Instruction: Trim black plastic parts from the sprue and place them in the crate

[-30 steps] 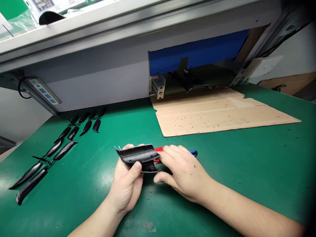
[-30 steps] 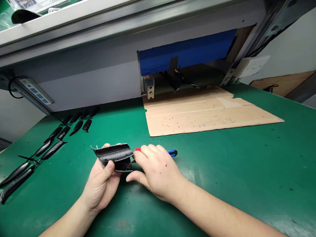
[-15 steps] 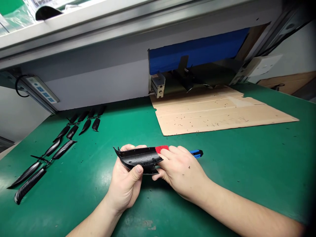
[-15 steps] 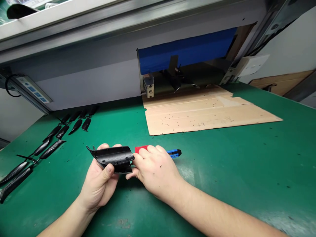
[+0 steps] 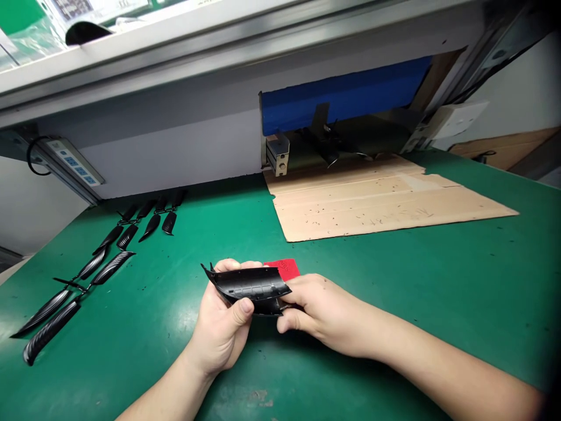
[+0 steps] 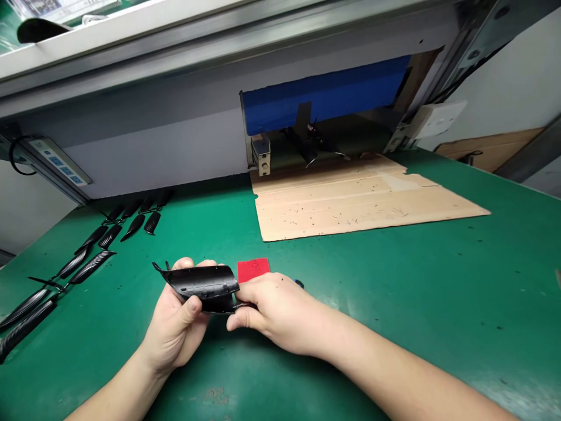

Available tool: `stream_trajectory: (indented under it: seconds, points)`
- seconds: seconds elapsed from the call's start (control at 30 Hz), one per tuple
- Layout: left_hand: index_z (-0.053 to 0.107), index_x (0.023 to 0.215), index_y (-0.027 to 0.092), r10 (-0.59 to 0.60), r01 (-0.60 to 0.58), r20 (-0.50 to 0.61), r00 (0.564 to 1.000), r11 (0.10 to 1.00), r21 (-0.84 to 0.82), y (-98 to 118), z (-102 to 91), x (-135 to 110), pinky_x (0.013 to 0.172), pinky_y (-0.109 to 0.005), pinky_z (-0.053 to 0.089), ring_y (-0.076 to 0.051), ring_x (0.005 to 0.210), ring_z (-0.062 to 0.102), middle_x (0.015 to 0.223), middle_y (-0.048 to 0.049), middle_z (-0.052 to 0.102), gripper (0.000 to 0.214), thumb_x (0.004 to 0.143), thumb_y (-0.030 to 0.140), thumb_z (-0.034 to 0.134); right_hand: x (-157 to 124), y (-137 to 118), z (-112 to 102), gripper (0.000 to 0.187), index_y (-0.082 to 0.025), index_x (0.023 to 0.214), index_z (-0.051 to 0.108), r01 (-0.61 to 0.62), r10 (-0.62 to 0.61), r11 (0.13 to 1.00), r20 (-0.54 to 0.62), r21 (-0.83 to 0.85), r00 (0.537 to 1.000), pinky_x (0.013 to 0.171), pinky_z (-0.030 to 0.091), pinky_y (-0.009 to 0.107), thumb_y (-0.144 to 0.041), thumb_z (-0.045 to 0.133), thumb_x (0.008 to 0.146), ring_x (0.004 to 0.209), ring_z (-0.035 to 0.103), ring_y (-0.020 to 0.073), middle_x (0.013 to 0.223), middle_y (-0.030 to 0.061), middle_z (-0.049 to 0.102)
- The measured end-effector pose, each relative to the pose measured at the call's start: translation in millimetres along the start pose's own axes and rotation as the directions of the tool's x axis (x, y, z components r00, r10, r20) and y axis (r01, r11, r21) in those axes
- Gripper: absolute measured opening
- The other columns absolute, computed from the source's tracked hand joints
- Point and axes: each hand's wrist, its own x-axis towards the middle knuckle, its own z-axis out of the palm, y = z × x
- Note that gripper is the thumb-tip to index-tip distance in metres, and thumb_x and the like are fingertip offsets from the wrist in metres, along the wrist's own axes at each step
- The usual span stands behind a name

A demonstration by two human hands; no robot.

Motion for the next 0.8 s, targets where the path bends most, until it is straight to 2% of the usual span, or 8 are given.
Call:
stream_trajectory:
  seconds: [0.07, 0.13, 0.23, 0.3, 0.4, 0.5, 0.63, 0.8]
  points:
    - [0.047, 0.111, 0.027, -0.005, 0.005, -0.01, 1.0, 1.0, -0.022, 0.6, -0.4, -0.2, 0.092, -0.034, 0.048, -0.022, 0.112, 0.055, 0.117, -0.0051, 0.056, 0.041, 0.08, 0.02, 0.073, -1.6, -0.2, -5.9, 0.043, -0.018, 0.068, 0.044, -0.004, 0.008, 0.994, -0.04, 0.105, 0.999, 0.052, 0.03, 0.022, -0.049, 0.059, 0.094, 0.059, 0.043, 0.0116, 0.066, -0.0046, 0.048]
    - [0.047, 0.111, 0.028, -0.006, 0.005, -0.029, 1.0, 1.0, -0.03, 0.9, -1.8, -0.2, 0.095, -0.036, 0.047, -0.022, 0.111, 0.056, 0.118, -0.0044, 0.056, 0.042, 0.08, 0.019, 0.074, -2.4, 1.3, -8.1, 0.045, -0.018, 0.069, 0.043, 0.067, -0.037, 0.988, -0.214, 0.137, 0.976, 0.055, 0.031, 0.023, -0.052, 0.059, 0.093, 0.062, 0.042, 0.012, 0.069, -0.0036, 0.047]
    - [0.048, 0.113, 0.028, -0.012, 0.011, -0.051, 0.999, 0.999, -0.033, -0.1, -3.8, -0.6, 0.096, -0.034, 0.046, -0.021, 0.111, 0.056, 0.119, -0.0039, 0.056, 0.042, 0.08, 0.018, 0.073, -2.4, 3.6, -4.4, 0.038, -0.018, 0.084, 0.051, 0.228, -0.192, 0.974, -0.473, 0.019, 0.86, 0.062, 0.035, 0.025, -0.054, 0.058, 0.093, 0.068, 0.045, 0.0143, 0.078, -0.0001, 0.051]
    - [0.048, 0.114, 0.027, -0.025, 0.024, -0.054, 0.998, 0.999, -0.027, -1.8, -4.2, -0.6, 0.094, -0.032, 0.046, -0.02, 0.11, 0.057, 0.119, -0.0046, 0.057, 0.043, 0.08, 0.018, 0.073, -2.1, 4.0, 0.1, 0.036, -0.019, 0.104, 0.054, 0.276, -0.311, 0.95, -0.484, -0.144, 0.818, 0.065, 0.035, 0.027, -0.052, 0.061, 0.092, 0.07, 0.045, 0.0154, 0.085, 0.0019, 0.053]
    - [0.049, 0.116, 0.024, -0.044, 0.043, -0.062, 0.997, 0.999, -0.011, -4.7, -3.3, 0.5, 0.098, -0.033, 0.044, -0.021, 0.114, 0.055, 0.121, -0.007, 0.058, 0.045, 0.079, 0.018, 0.074, -1.4, 3.6, 5.9, 0.024, -0.02, 0.107, 0.056, 0.251, -0.343, 0.931, -0.396, -0.266, 0.852, 0.065, 0.033, 0.028, -0.042, 0.056, 0.097, 0.07, 0.044, 0.0159, 0.086, 0.0026, 0.052]
    - [0.048, 0.122, 0.022, -0.069, 0.067, -0.092, 0.993, 0.997, -0.027, -6.8, -2.6, 2.7, 0.107, -0.039, 0.037, -0.024, 0.123, 0.049, 0.127, -0.0096, 0.055, 0.05, 0.08, 0.019, 0.074, -0.6, 3.3, 9.6, 0.014, -0.019, 0.092, 0.058, 0.195, -0.242, 0.969, -0.409, -0.153, 0.88, 0.064, 0.034, 0.027, -0.028, 0.05, 0.099, 0.072, 0.044, 0.0159, 0.085, 0.0028, 0.049]
    - [0.046, 0.129, 0.023, -0.099, 0.082, -0.148, 0.984, 0.99, -0.117, -9.1, -4.8, 5.3, 0.112, -0.047, 0.03, -0.028, 0.129, 0.043, 0.135, -0.0114, 0.049, 0.059, 0.079, 0.03, 0.076, 1.3, 0.7, 14.8, 0.005, -0.02, 0.091, 0.057, 0.161, -0.148, 0.987, -0.416, -0.004, 0.897, 0.065, 0.037, 0.027, -0.022, 0.053, 0.095, 0.072, 0.045, 0.0154, 0.086, 0.0018, 0.047]
    - [0.051, 0.123, 0.022, -0.093, 0.047, -0.203, 0.975, 0.975, -0.217, -12.4, -9.7, 7.1, 0.116, -0.046, 0.026, -0.03, 0.133, 0.038, 0.135, -0.0126, 0.049, 0.061, 0.072, 0.044, 0.079, 4.5, -5.1, 21.9, 0.005, -0.02, 0.088, 0.056, 0.05, -0.09, 0.991, -0.337, -0.126, 0.937, 0.065, 0.038, 0.028, -0.017, 0.058, 0.09, 0.074, 0.047, 0.0162, 0.094, 0.0026, 0.047]
